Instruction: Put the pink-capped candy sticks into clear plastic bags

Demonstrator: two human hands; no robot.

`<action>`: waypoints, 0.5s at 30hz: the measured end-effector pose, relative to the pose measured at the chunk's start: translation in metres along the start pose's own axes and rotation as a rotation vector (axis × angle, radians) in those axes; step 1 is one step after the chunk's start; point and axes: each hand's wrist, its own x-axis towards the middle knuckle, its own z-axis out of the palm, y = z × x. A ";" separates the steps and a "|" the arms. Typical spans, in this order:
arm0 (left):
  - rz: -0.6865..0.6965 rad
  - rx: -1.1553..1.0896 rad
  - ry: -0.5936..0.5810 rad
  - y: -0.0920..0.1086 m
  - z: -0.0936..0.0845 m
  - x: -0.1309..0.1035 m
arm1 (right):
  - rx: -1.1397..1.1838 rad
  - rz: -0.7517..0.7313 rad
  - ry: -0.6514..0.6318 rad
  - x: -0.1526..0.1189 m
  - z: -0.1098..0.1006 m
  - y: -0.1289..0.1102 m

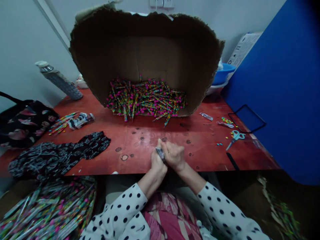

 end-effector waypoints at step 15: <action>0.074 -0.025 -0.171 -0.006 -0.003 -0.020 | 0.248 0.692 -0.130 0.017 0.012 0.012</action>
